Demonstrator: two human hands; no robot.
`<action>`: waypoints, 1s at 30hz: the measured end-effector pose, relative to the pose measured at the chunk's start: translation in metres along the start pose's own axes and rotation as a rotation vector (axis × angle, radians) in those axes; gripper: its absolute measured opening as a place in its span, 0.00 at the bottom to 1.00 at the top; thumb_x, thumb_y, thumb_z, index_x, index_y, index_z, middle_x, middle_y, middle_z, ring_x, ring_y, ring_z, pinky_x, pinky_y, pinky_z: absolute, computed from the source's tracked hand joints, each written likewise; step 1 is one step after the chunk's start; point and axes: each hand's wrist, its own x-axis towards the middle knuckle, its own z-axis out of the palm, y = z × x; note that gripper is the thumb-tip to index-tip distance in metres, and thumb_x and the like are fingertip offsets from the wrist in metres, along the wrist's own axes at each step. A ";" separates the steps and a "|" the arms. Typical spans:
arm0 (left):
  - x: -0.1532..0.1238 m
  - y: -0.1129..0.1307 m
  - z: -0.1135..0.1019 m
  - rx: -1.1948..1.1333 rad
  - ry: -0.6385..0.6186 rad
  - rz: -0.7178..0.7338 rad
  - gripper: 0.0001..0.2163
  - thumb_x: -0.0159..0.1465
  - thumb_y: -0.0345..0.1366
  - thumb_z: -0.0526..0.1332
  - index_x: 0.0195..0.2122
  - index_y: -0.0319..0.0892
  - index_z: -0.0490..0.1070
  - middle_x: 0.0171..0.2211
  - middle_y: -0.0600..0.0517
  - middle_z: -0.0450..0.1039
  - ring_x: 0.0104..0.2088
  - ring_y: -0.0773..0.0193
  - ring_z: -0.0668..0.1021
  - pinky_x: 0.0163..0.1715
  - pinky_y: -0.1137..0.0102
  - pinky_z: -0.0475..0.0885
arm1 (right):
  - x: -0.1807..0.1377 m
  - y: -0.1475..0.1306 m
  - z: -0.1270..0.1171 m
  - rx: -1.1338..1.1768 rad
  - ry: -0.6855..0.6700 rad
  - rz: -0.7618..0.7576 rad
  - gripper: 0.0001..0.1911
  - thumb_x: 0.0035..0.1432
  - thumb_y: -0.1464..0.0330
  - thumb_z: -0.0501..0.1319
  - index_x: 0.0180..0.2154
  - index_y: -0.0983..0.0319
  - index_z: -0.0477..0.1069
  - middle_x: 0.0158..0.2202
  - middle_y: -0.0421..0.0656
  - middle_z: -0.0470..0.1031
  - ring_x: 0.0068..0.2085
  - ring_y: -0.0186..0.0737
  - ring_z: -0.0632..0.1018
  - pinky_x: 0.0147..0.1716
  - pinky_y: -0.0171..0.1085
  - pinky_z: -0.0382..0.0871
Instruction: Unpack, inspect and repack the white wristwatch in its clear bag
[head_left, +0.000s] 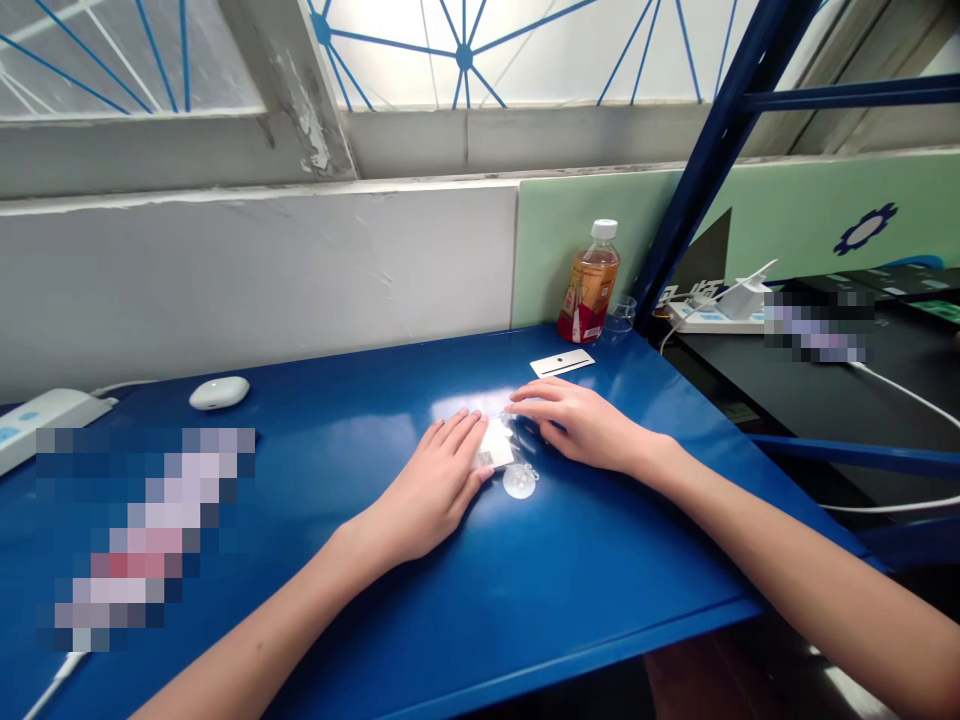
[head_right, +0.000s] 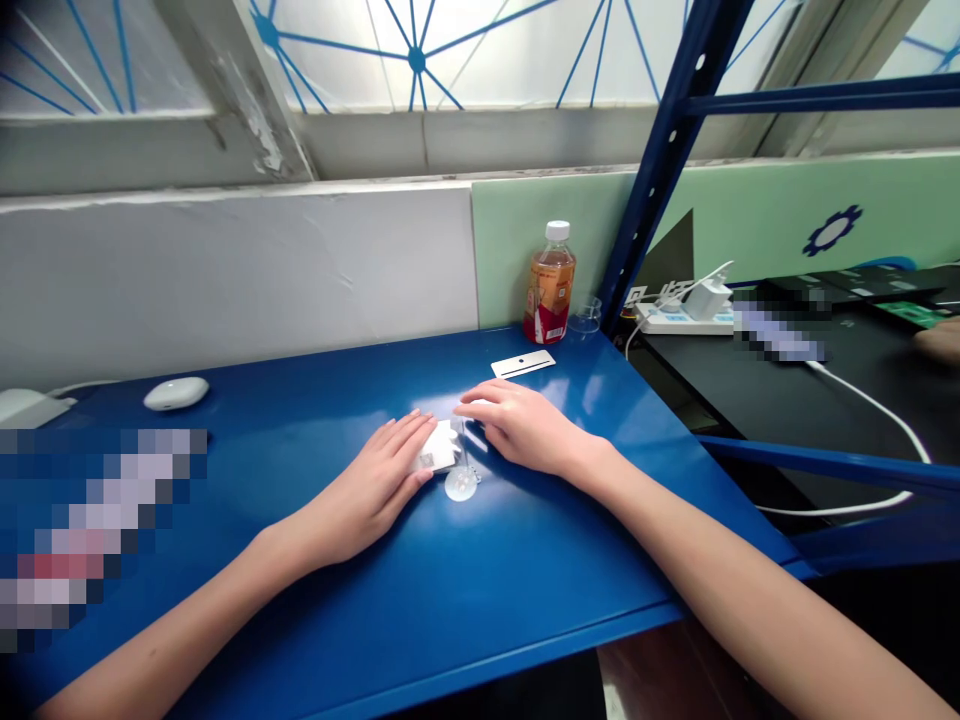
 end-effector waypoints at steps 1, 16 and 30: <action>0.000 0.000 0.000 -0.028 0.017 0.006 0.25 0.74 0.45 0.45 0.68 0.36 0.54 0.68 0.38 0.55 0.69 0.48 0.57 0.65 0.48 0.56 | 0.000 0.001 0.001 0.021 0.001 -0.010 0.22 0.59 0.81 0.53 0.51 0.61 0.75 0.51 0.51 0.77 0.51 0.47 0.77 0.49 0.49 0.74; -0.005 0.013 -0.011 -0.522 0.272 0.100 0.23 0.75 0.44 0.44 0.69 0.47 0.51 0.68 0.48 0.56 0.67 0.52 0.60 0.66 0.57 0.56 | 0.008 -0.008 -0.019 0.741 0.267 0.088 0.11 0.61 0.70 0.65 0.46 0.56 0.79 0.40 0.43 0.77 0.41 0.38 0.77 0.42 0.40 0.73; 0.002 0.021 -0.012 -0.565 0.484 -0.103 0.16 0.68 0.41 0.61 0.55 0.44 0.69 0.45 0.49 0.79 0.44 0.57 0.81 0.47 0.60 0.77 | 0.011 -0.001 -0.013 1.088 0.263 0.515 0.13 0.55 0.59 0.69 0.38 0.61 0.81 0.37 0.45 0.81 0.32 0.34 0.76 0.31 0.35 0.73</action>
